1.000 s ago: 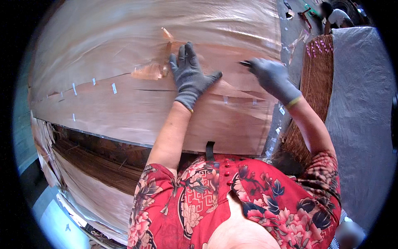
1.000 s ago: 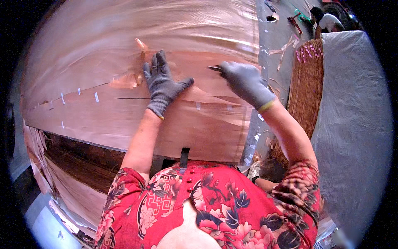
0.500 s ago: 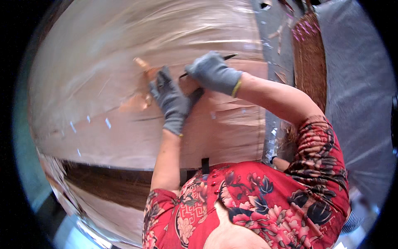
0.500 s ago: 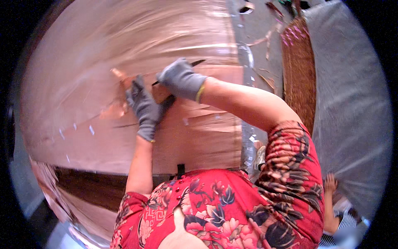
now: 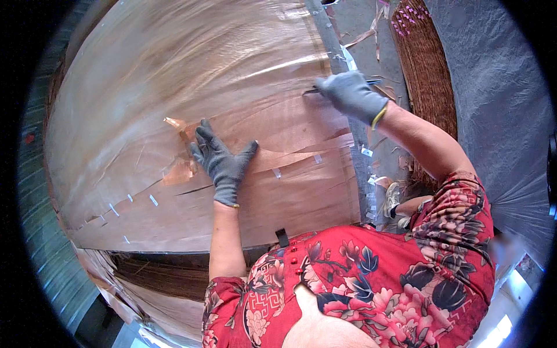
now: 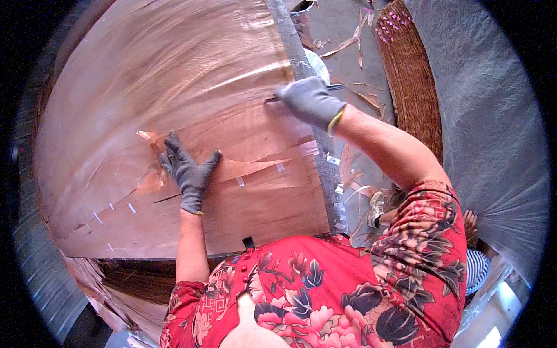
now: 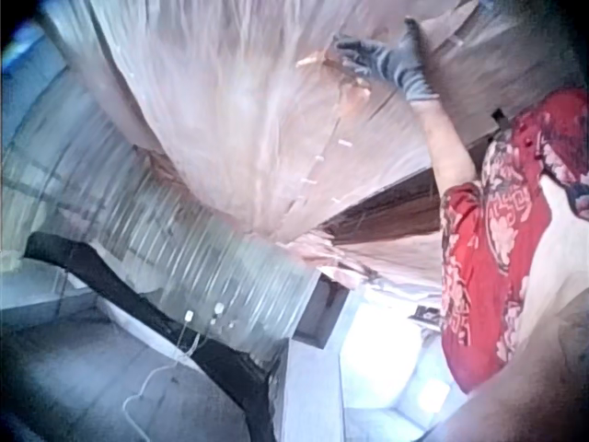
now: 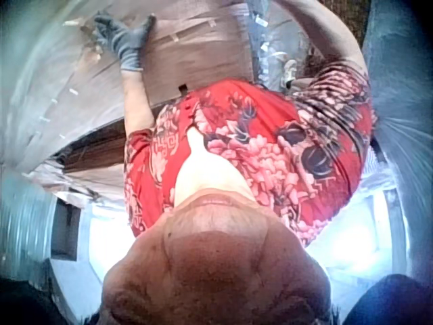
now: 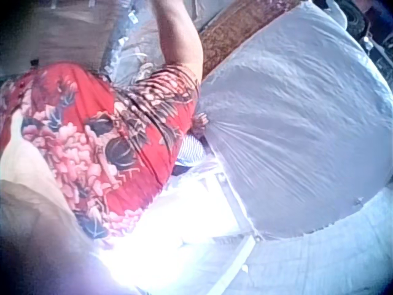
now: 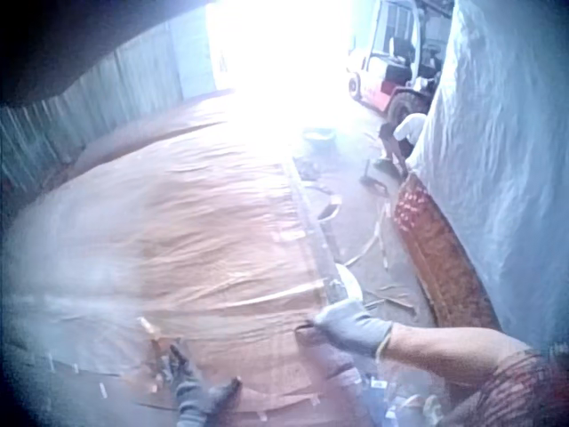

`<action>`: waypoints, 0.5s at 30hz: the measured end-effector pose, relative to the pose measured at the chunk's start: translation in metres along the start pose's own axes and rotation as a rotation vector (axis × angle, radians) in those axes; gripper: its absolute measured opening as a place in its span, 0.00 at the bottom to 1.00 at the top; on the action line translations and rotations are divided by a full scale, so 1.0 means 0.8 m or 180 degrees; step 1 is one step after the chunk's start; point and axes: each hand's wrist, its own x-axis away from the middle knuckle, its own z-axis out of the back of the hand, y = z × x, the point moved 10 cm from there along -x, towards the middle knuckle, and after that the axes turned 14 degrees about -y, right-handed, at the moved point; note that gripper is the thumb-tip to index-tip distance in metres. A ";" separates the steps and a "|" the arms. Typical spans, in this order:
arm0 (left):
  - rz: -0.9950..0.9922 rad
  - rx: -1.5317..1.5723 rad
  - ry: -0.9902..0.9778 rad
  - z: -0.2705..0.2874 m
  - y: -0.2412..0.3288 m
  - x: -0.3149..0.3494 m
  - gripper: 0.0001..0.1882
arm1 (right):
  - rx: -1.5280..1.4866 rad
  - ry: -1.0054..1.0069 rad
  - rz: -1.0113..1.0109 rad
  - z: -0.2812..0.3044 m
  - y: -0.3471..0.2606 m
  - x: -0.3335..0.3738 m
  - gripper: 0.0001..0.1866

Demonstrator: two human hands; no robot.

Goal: The person uses a utility knife to cut and remove strips of brown paper and tape from a large, curved wooden panel. They then peel off the remaining paper layers and place the cleaned panel onto a stack of similar panels in a workshop environment.

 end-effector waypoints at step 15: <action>-0.0021 0.0097 0.0038 -0.015 -0.023 -0.003 0.67 | 0.0421 -0.0546 -0.0536 -0.031 0.054 0.026 0.07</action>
